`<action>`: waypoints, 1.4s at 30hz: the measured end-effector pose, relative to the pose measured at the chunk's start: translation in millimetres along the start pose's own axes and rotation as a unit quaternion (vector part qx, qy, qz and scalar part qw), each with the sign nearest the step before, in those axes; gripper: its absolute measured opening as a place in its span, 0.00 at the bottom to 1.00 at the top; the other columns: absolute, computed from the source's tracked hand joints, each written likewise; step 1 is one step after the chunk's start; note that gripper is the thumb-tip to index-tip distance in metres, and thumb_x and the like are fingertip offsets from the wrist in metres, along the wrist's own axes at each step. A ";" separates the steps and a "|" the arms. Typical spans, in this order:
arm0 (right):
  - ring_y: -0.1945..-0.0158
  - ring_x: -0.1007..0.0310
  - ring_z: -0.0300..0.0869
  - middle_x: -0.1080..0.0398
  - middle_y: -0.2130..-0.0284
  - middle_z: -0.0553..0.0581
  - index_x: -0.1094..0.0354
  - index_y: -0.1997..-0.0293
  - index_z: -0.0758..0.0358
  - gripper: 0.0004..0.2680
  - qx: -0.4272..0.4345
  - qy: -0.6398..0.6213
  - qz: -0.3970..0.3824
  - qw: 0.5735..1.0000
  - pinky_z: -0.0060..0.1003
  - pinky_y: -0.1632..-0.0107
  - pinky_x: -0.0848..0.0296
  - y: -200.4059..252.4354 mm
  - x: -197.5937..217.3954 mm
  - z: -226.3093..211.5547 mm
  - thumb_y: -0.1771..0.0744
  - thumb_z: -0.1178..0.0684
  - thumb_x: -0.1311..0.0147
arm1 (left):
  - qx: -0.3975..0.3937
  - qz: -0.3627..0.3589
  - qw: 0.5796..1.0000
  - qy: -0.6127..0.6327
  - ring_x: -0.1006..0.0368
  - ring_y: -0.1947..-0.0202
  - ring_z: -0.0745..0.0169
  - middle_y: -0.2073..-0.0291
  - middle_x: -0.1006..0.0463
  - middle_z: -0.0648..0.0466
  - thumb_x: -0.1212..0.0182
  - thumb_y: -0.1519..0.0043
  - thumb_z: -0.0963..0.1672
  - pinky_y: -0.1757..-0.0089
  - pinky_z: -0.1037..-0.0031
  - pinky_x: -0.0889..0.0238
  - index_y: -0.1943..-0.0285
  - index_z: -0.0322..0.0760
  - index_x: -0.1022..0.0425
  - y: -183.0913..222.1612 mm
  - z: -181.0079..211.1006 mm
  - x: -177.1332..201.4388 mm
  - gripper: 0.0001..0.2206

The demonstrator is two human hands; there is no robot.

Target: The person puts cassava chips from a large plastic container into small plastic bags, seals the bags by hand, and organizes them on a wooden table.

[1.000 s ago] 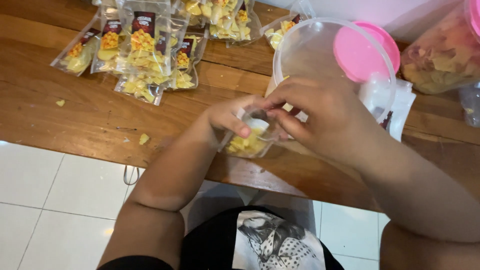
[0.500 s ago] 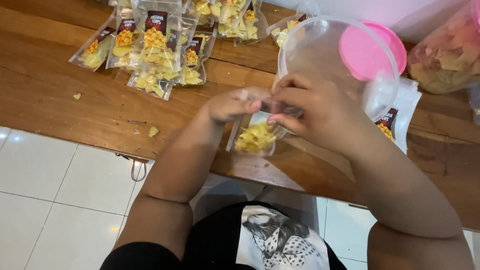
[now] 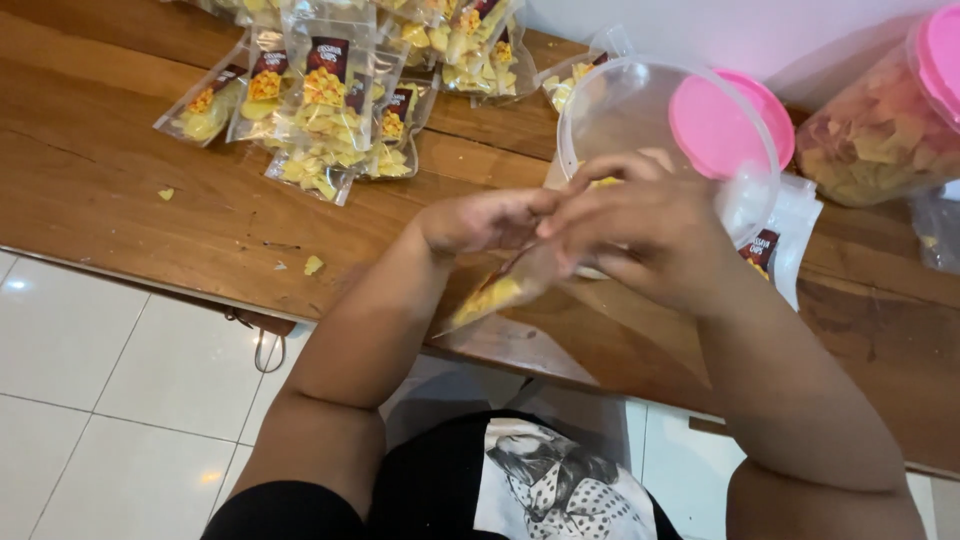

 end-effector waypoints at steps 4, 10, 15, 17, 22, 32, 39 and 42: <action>0.45 0.34 0.54 0.25 0.53 0.51 0.22 0.63 0.49 0.06 0.090 0.008 0.028 0.996 0.47 0.44 0.32 13.3 14.8 0.3 0.33 0.47 0.47 | 0.092 -0.109 0.990 -0.007 0.17 0.59 0.54 0.54 0.20 0.42 0.29 0.40 0.42 0.58 0.68 0.17 0.40 0.26 0.36 -8.4 8.8 -17.7 0.23; 0.53 0.28 0.54 0.32 0.53 0.71 0.41 0.44 0.80 0.15 -0.132 -0.108 0.268 0.948 0.39 0.55 0.27 65.3 16.6 35.6 0.31 0.55 0.44 | -0.135 0.316 0.930 -0.129 0.25 0.48 0.58 0.52 0.21 0.45 0.18 0.53 0.40 0.44 0.68 0.33 0.42 0.27 0.29 4.9 12.2 17.6 0.31; 0.60 0.28 0.46 0.29 0.63 0.65 0.37 0.50 0.83 0.21 -0.322 -0.205 0.233 0.894 0.31 0.63 0.25 67.2 -28.6 26.5 0.41 0.61 0.30 | -0.171 0.448 0.850 -0.218 0.27 0.43 0.64 0.46 0.23 0.53 0.17 0.55 0.46 0.39 0.70 0.35 0.37 0.37 0.32 -31.3 47.2 -19.2 0.37; 0.61 0.27 0.44 0.27 0.63 0.64 0.35 0.53 0.79 0.19 -0.322 -0.217 0.255 0.885 0.29 0.63 0.25 68.1 -16.5 53.9 0.41 0.62 0.29 | -0.103 0.438 0.864 -0.226 0.27 0.45 0.61 0.44 0.26 0.50 0.14 0.59 0.45 0.43 0.68 0.29 0.31 0.42 0.38 -44.4 69.3 -14.8 0.46; 0.77 0.34 0.38 0.30 0.81 0.57 0.31 0.68 0.70 0.16 -0.413 -0.092 0.204 0.883 0.26 0.74 0.36 32.6 29.5 54.3 0.46 0.58 0.21 | 0.005 0.458 0.862 -0.218 0.23 0.70 0.70 0.72 0.20 0.55 0.18 0.58 0.40 0.66 0.85 0.28 0.59 0.37 0.25 -64.7 97.5 -5.1 0.21; 0.69 0.26 0.40 0.22 0.72 0.59 0.23 0.58 0.66 0.14 -0.390 -0.165 0.161 0.892 0.32 0.63 0.25 38.9 30.0 53.9 0.44 0.58 0.26 | 0.052 0.339 0.875 -0.342 0.26 0.78 0.68 0.77 0.20 0.52 0.22 0.53 0.43 0.74 0.78 0.31 0.65 0.35 0.21 -50.3 84.0 -12.3 0.13; 0.65 0.26 0.34 0.24 0.69 0.51 0.42 0.78 0.59 0.16 -0.403 -0.061 0.148 0.901 0.29 0.62 0.27 47.3 36.8 60.9 0.42 0.52 0.27 | 0.026 0.349 0.839 -0.418 0.21 0.65 0.70 0.64 0.17 0.57 0.30 0.43 0.47 0.62 0.81 0.28 0.55 0.40 0.21 -43.4 79.7 -18.1 0.12; 0.64 0.21 0.34 0.21 0.65 0.52 0.29 0.54 0.63 0.17 -0.442 -0.134 0.133 0.877 0.27 0.58 0.19 41.3 34.0 57.2 0.44 0.58 0.28 | 0.087 0.351 0.845 -0.394 0.15 0.61 0.59 0.62 0.15 0.51 0.32 0.45 0.48 0.62 0.75 0.19 0.54 0.38 0.22 -43.6 71.6 -16.1 0.15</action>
Point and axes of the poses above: each hand's wrist, its own y-axis away from the middle knuckle, its own x-axis out of the back of the hand, z = x × y, the point moved 7 cm from there along -y, towards the middle knuckle
